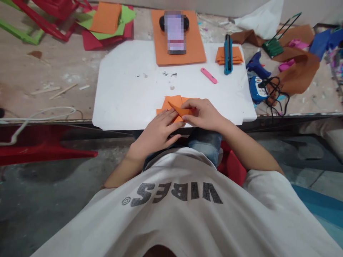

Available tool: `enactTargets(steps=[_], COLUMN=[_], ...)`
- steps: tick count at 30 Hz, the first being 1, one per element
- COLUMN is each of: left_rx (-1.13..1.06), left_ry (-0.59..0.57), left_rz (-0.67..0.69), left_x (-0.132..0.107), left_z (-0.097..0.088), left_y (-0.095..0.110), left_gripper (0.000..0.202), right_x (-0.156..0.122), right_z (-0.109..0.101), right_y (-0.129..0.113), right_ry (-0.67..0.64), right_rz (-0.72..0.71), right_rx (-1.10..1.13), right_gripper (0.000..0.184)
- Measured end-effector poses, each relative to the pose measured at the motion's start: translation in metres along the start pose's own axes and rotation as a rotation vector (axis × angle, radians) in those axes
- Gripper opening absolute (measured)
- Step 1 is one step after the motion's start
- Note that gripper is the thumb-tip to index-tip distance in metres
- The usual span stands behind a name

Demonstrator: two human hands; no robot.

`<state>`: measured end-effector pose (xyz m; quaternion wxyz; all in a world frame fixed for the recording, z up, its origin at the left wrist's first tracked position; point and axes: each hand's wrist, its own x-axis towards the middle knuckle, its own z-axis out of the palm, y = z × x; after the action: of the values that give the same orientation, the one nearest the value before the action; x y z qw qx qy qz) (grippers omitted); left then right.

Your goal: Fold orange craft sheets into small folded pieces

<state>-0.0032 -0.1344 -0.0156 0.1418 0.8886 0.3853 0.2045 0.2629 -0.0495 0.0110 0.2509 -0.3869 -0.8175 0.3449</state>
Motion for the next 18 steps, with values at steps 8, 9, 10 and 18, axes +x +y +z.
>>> enactTargets(steps=[8,9,10,18], left_rx=[-0.084,-0.097,-0.11,-0.209], left_ry=[0.089,0.1,0.117,0.162], left_rz=[0.014,-0.001,-0.024,-0.231], left_x=[0.0,-0.001,-0.002,0.009], left_z=[-0.002,-0.002,-0.001,-0.008], left_y=[-0.001,-0.001,0.0,-0.003], left_gripper=[0.034,0.032,0.03,0.049], right_x=[0.011,0.011,0.012,0.012], right_z=[0.002,0.002,0.001,-0.005], right_y=[-0.009,-0.011,-0.012,-0.017], right_ry=[-0.089,-0.097,-0.104,-0.141], right_rz=[-0.028,-0.022,-0.013,0.078], right_rx=[0.085,0.083,0.081,0.035], right_gripper=[0.037,0.035,0.033,0.028])
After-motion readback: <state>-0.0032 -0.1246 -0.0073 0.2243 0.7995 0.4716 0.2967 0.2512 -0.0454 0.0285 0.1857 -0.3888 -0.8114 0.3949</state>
